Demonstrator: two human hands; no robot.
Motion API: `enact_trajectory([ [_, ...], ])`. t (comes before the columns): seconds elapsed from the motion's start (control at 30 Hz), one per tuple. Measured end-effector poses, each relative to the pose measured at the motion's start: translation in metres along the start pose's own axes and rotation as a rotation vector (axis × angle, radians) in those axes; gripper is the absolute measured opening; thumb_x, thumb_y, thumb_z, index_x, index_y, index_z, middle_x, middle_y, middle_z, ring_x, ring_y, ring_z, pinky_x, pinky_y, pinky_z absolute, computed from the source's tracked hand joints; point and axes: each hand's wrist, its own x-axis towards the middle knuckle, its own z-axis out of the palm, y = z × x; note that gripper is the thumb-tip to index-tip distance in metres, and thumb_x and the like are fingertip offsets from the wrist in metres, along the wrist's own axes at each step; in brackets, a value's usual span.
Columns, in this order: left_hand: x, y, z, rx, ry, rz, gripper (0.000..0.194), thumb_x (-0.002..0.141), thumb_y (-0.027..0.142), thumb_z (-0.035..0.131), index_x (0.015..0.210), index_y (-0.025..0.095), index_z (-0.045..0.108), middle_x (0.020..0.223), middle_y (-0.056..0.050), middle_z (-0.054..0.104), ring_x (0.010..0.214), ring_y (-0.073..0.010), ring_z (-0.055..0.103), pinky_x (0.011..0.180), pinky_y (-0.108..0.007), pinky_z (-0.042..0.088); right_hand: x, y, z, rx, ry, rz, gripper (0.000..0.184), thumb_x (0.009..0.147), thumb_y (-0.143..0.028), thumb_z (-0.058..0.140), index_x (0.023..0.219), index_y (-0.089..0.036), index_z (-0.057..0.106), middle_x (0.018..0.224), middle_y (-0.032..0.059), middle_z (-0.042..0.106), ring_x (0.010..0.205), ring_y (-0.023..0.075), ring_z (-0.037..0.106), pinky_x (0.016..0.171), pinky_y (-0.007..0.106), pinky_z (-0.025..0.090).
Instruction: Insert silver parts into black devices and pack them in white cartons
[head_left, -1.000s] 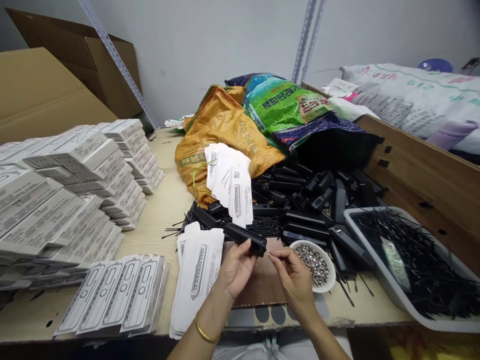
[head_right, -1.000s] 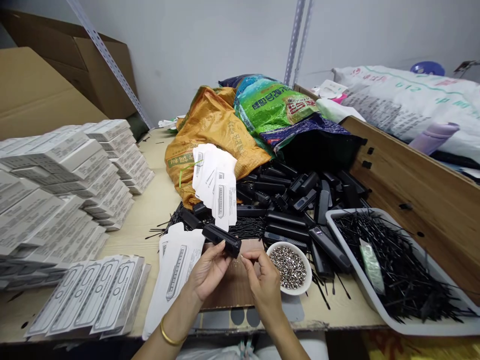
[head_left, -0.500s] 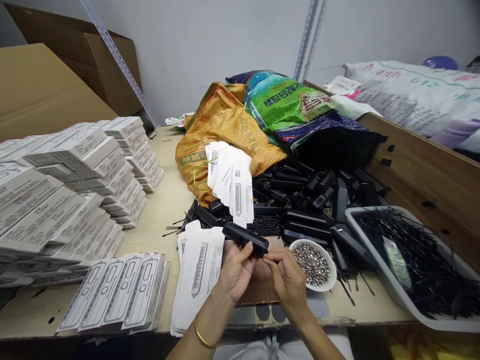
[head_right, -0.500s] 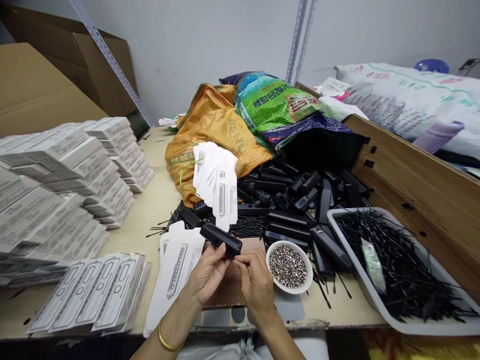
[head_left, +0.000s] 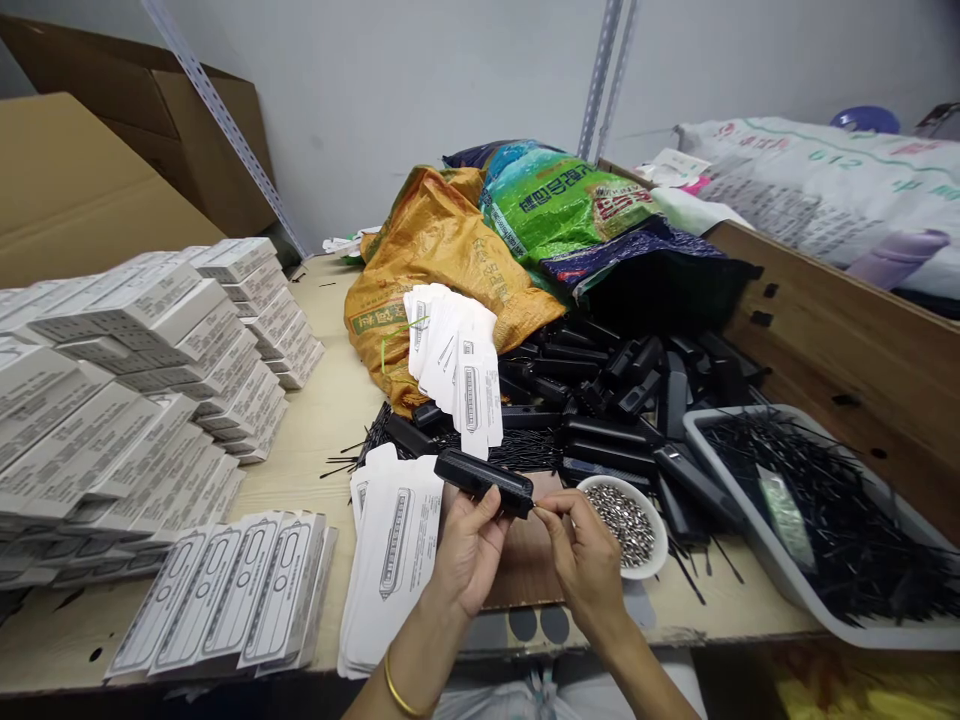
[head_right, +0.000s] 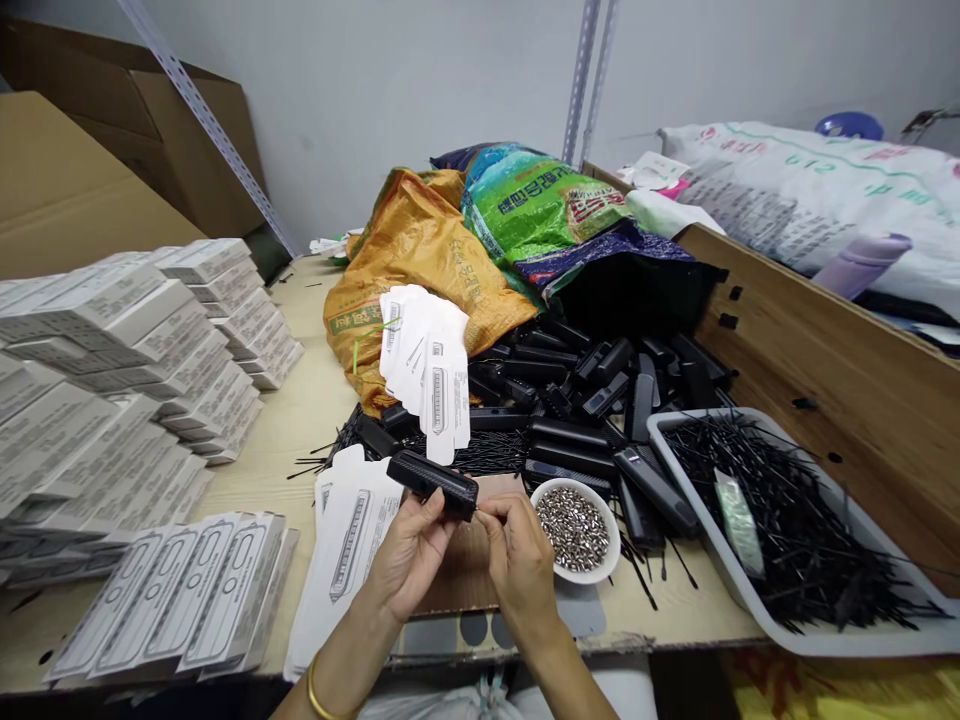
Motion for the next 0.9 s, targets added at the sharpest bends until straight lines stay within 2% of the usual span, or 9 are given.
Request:
enact_trajectory([
  [0.1,-0.002,0.000,0.001,0.019,0.009,0.039,0.058,0.065,0.012,0.081,0.116,0.025,0.056,0.111,-0.002,0.066,0.103,-0.0190,0.064,0.095,-0.033,0.050,0.001,0.000,-0.001,-0.014,-0.024,-0.024,0.011,0.093,-0.018,0.049,0.085,-0.022,0.056,0.077,0.0015,0.062,0.072,0.0159,0.060,0.065,0.027,0.047],
  [0.37,-0.003,-0.002,0.000,0.012,0.011,0.034,0.057,0.068,0.012,0.080,0.117,0.025,0.055,0.110,-0.003,0.066,0.104,-0.0191,0.062,0.096,-0.034,0.048,0.000,-0.008,-0.003,-0.026,-0.032,-0.064,0.013,0.094,-0.017,0.047,0.085,-0.022,0.055,0.075,0.0018,0.060,0.069,0.0155,0.058,0.062,0.026,0.046],
  [0.63,-0.005,-0.002,-0.001,0.019,0.012,0.045,0.060,0.070,0.013,0.079,0.122,0.024,0.052,0.114,-0.004,0.064,0.106,-0.0187,0.061,0.098,-0.034,0.046,0.002,-0.002,-0.002,-0.013,-0.032,-0.124,0.015,0.091,-0.010,0.049,0.082,-0.021,0.056,0.074,0.0011,0.058,0.069,0.0140,0.057,0.064,0.024,0.045],
  [0.7,-0.004,-0.004,-0.003,0.029,0.011,0.059,0.060,0.070,0.014,0.079,0.122,0.024,0.051,0.114,-0.004,0.064,0.105,-0.0187,0.061,0.098,-0.034,0.047,0.002,-0.002,0.001,0.048,-0.040,-0.062,0.014,0.090,-0.013,0.051,0.080,-0.021,0.057,0.073,0.0008,0.059,0.069,0.0143,0.057,0.064,0.025,0.045],
  [0.8,-0.004,-0.002,-0.001,0.062,-0.008,0.057,0.059,0.070,0.016,0.079,0.122,0.025,0.051,0.112,-0.003,0.065,0.107,-0.0192,0.061,0.099,-0.036,0.046,0.000,0.000,0.006,0.229,-0.077,0.172,0.012,0.088,-0.021,0.056,0.077,-0.021,0.059,0.071,0.0001,0.061,0.066,0.0145,0.058,0.061,0.024,0.045],
  [0.9,-0.013,0.012,0.003,0.147,-0.072,0.017,0.052,0.071,0.019,0.077,0.117,0.022,0.054,0.108,-0.004,0.066,0.109,-0.0222,0.062,0.099,-0.039,0.046,-0.004,0.007,0.004,0.422,-0.135,0.366,0.014,0.085,-0.031,0.061,0.075,-0.021,0.059,0.070,0.0001,0.061,0.067,0.0153,0.058,0.062,0.025,0.046],
])
